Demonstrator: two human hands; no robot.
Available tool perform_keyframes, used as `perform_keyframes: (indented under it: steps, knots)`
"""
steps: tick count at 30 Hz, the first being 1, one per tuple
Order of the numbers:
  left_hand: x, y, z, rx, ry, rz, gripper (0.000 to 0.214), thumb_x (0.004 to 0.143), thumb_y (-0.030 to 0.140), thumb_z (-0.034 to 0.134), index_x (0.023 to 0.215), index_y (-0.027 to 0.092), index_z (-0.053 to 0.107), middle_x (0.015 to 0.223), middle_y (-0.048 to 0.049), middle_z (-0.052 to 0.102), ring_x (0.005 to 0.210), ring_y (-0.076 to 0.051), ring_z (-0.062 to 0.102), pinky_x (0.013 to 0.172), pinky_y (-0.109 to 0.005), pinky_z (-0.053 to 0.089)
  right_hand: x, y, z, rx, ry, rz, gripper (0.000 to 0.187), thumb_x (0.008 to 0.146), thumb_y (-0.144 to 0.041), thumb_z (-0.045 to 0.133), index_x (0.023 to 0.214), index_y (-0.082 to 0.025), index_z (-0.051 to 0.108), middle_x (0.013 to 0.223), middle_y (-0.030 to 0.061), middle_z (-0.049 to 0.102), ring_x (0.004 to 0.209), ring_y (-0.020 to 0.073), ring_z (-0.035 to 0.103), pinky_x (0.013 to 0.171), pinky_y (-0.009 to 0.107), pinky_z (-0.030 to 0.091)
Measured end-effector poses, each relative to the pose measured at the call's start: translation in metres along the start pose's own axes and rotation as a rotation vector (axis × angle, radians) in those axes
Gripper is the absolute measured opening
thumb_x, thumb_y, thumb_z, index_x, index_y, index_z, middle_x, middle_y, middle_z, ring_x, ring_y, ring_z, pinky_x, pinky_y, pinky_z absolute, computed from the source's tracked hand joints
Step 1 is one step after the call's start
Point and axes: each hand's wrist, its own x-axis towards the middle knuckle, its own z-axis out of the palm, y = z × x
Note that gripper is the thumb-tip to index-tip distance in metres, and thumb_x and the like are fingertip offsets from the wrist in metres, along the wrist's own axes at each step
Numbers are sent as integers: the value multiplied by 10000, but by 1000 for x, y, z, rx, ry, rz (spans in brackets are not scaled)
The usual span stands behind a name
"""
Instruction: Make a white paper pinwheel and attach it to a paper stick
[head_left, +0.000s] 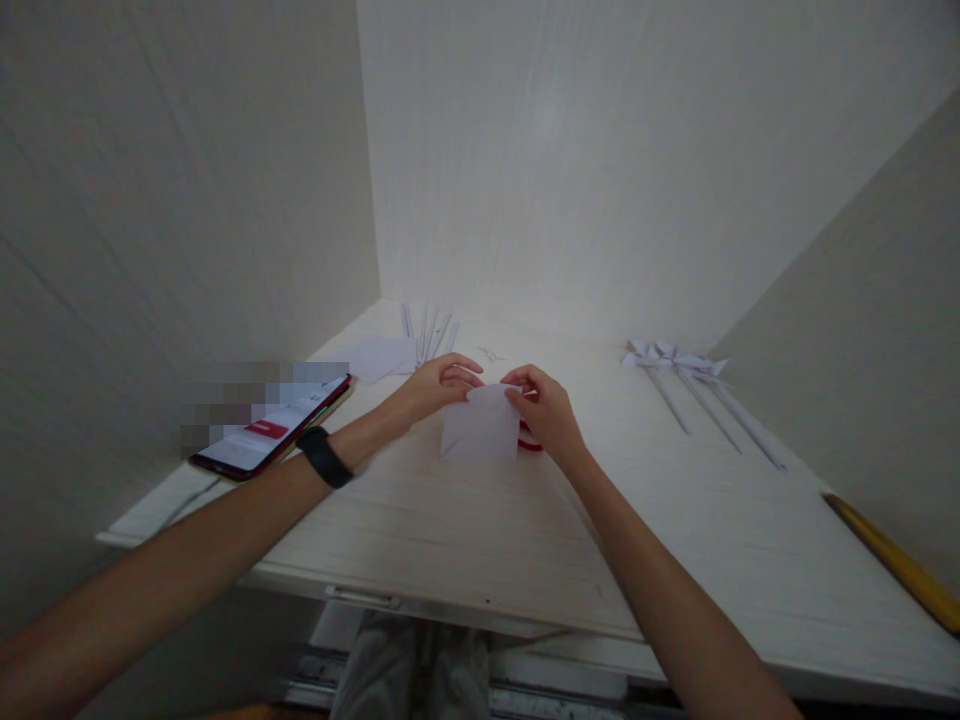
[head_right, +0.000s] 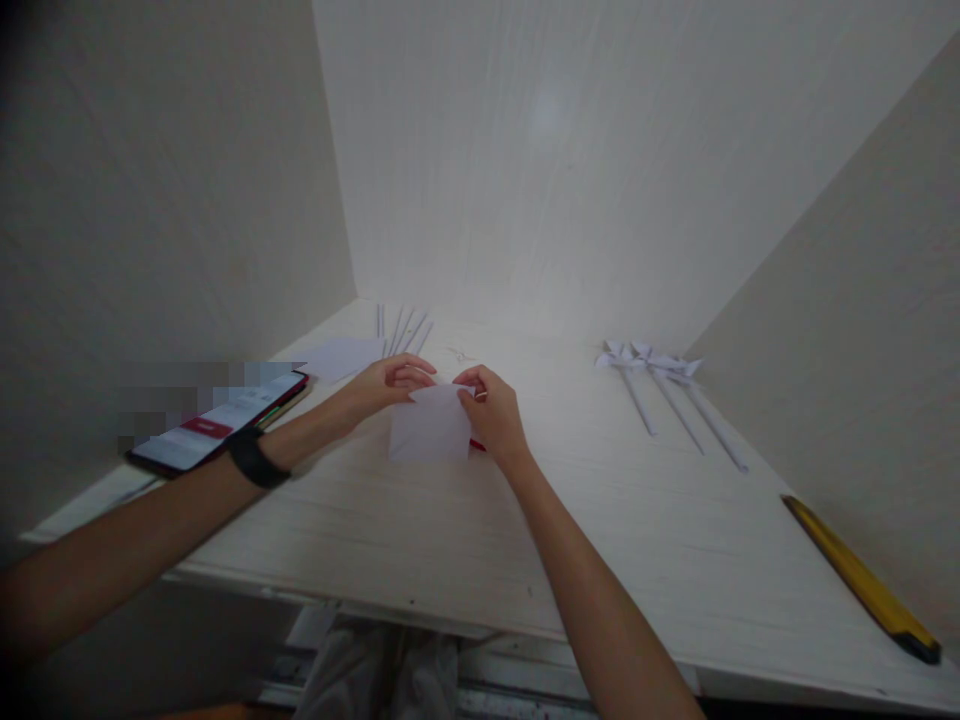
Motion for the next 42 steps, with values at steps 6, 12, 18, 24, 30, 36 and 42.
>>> perform_keyframes:
  steps: [6,12,18,24,30,36,42]
  knots:
    - [1,0,0,13,-42,10,422,550,112,653,959,164,561,949,-44,641,862,-143,597,720,-243,435,0,1,-2,-58,49,-23,154,712,-161,483,818,-186,592,843,36,622,699,140,516,649,277,425]
    - [-5,8,1,27,30,19,328,633,155,575,961,152,586,978,-58,637,867,-143,580,760,-258,421,1,4,-3,-65,112,-10,157,732,-194,469,824,-180,596,818,39,620,665,135,491,634,269,402]
    - [-8,13,2,-39,88,-23,276,705,263,558,961,164,592,989,-72,645,950,-168,566,792,-275,402,-1,1,-2,-82,80,-46,158,731,-181,474,826,-175,600,806,23,611,665,125,478,644,256,387]
    - [-6,11,1,77,3,-93,324,727,409,578,942,169,610,941,-62,650,863,-175,581,690,-258,384,-3,-3,4,-16,-51,-141,166,735,-141,474,844,-190,589,875,25,618,753,129,526,684,258,416]
    - [-7,9,5,105,-185,-128,303,638,286,678,888,121,631,840,-56,667,726,-138,587,678,-251,400,-4,-2,6,21,-69,-173,165,736,-143,496,862,-193,590,910,35,614,834,138,543,710,261,437]
    - [-4,6,3,118,-139,-127,254,612,248,690,815,107,631,784,-50,669,687,-131,587,662,-244,408,-3,0,5,66,-26,-37,160,725,-229,554,880,-197,571,753,0,545,673,112,492,600,229,425]
    - [-3,5,4,103,-136,-125,254,616,280,695,788,107,625,741,-35,649,639,-116,565,613,-229,393,-2,2,5,127,-16,10,95,734,-277,551,761,-191,522,665,-24,509,609,99,490,553,214,401]
